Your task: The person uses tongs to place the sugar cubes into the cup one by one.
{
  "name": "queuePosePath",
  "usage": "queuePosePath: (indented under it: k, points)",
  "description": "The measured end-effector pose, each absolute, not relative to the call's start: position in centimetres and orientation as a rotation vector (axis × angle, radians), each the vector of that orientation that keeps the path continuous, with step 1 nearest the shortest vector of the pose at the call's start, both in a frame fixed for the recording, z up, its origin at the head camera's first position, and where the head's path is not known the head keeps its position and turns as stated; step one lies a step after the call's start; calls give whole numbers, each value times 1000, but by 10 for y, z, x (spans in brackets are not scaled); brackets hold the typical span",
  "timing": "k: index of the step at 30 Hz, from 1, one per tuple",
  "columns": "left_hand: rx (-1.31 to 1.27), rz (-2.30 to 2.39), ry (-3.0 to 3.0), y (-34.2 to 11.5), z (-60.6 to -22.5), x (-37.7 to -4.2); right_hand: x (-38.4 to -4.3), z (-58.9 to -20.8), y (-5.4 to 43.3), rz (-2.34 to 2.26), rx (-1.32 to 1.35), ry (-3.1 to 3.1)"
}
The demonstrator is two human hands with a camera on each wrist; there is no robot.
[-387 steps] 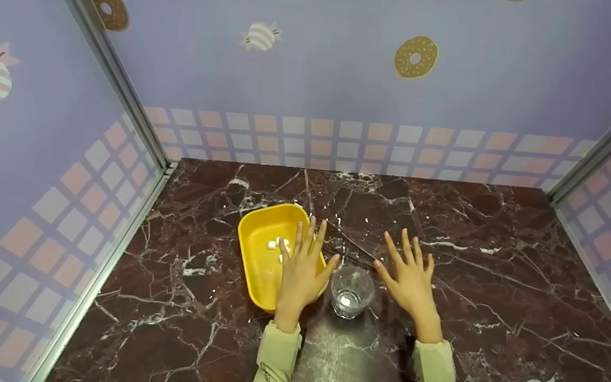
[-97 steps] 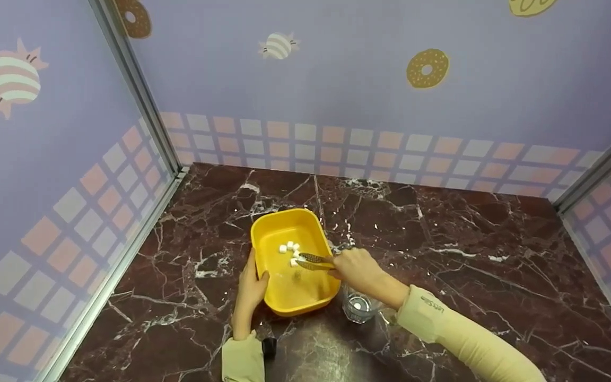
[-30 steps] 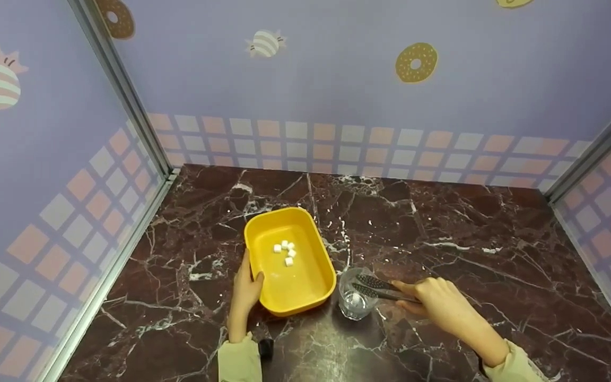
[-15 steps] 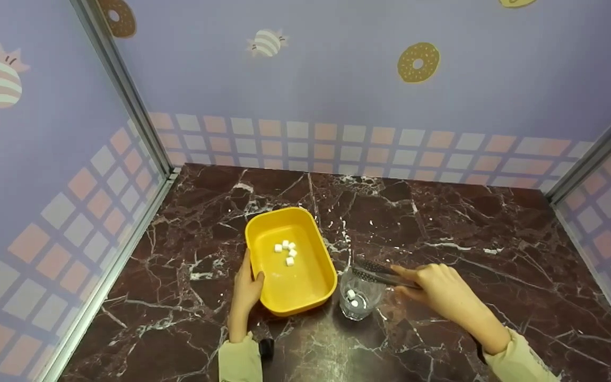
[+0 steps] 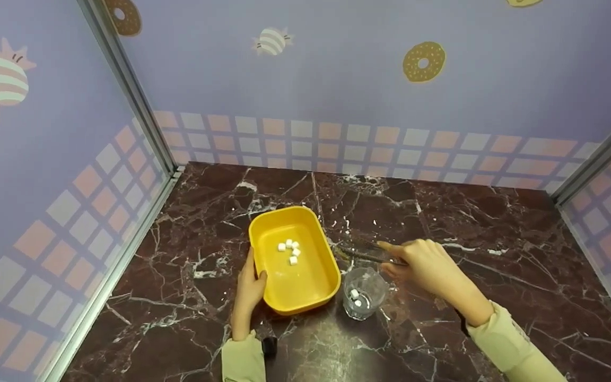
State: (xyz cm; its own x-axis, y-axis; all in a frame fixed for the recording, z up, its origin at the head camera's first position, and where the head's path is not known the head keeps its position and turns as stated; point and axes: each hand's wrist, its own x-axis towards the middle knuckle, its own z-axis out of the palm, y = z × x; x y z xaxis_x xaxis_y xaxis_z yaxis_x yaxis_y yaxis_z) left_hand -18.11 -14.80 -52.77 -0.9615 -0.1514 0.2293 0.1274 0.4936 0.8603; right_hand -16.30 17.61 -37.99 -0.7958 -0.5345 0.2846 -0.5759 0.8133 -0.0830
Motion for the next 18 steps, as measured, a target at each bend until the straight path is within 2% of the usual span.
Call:
queuePosePath:
  k: [18]
  points:
    - [5, -1464, -2444, -148, -528, -180, -206, -375, 125, 256, 937, -2771]
